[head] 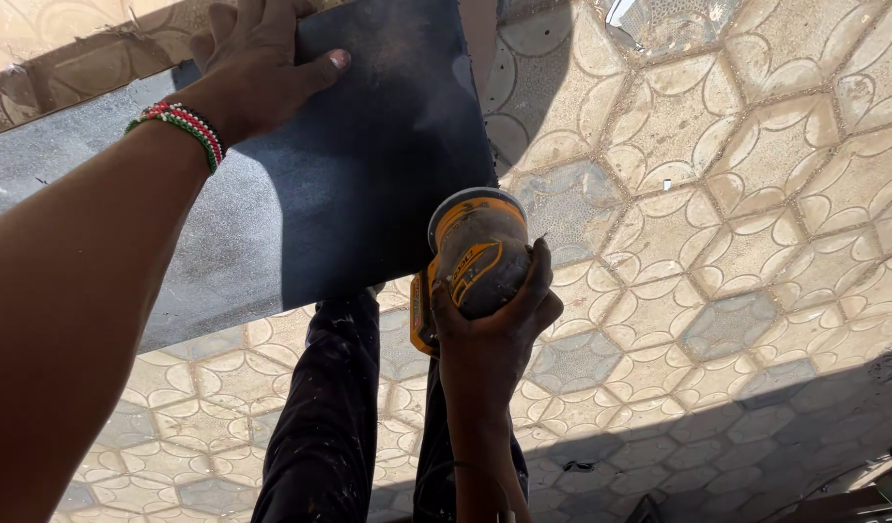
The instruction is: The person uses a yellow and black orbital sander to smooth the surface of a dark metal sheet. They hold the sheet steady with their left hand while maneuvering the sander with their right hand across the flat surface and along the edges.
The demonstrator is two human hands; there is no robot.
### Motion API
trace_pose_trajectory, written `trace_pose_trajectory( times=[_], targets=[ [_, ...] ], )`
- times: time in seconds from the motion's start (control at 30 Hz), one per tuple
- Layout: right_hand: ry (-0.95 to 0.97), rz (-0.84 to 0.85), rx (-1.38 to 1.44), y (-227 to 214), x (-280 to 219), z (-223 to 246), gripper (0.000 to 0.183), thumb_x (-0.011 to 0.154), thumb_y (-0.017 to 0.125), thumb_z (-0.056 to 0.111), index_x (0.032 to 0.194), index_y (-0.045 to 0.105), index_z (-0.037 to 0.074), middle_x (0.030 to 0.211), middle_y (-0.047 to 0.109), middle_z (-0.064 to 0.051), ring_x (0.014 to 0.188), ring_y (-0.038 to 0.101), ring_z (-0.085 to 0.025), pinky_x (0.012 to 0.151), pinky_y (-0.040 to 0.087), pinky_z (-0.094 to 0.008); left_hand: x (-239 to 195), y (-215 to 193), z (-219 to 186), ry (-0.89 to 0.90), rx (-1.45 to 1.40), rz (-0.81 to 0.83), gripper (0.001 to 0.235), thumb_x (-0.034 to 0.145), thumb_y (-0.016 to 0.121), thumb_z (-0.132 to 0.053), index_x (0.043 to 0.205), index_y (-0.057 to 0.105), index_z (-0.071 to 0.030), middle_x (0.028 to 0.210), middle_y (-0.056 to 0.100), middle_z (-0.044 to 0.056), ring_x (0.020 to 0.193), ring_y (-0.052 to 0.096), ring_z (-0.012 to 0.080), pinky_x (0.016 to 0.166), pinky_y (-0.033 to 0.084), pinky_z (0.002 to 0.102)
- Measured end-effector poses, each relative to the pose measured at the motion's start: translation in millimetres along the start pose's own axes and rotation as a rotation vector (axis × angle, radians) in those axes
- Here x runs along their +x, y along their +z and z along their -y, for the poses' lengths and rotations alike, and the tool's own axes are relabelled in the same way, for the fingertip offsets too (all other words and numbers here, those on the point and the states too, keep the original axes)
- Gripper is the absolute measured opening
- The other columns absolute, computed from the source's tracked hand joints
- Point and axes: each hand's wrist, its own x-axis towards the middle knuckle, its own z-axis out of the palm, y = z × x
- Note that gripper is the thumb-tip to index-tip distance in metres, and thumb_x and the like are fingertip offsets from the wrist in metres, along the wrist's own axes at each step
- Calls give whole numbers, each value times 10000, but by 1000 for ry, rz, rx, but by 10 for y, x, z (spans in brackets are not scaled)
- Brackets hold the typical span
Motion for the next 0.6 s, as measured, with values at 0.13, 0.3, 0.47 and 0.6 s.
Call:
trace_pose_trajectory(
  times=[0.13,0.3,0.47,0.6],
  targets=[
    [-107,131,-60,120,63,435,1230,860,1008,353,1849,289,225,1636,494,-231,1439,678,-484,953,721,-648,11,2,-6,-4,-26,16,747,1224,399,-745,1679,587,-184,1596,487,151,1434,370,486,1124,256,709],
    [-52,186,-106,329,88,836,1248,781,1070,350,1808,361,389,1589,552,-199,1215,748,-543,958,624,-707,31,-48,-68,-104,-55,68,804,1174,302,-787,1723,552,-254,1681,437,166,1542,314,466,1207,209,697],
    [-72,113,91,169,156,659,1218,840,1011,234,1837,312,265,1715,510,-218,1488,621,-492,1142,631,-647,-17,-65,-182,-68,-14,63,895,1053,693,-743,1742,521,-198,1618,413,174,1539,306,448,1270,241,685],
    [64,50,101,65,44,319,1253,766,1051,255,1814,366,224,1587,516,-249,1473,671,-511,1185,621,-620,0,-109,-212,-97,-8,93,1060,915,879,-678,1773,471,-206,1626,367,148,1565,271,440,1300,225,706]
  ],
)
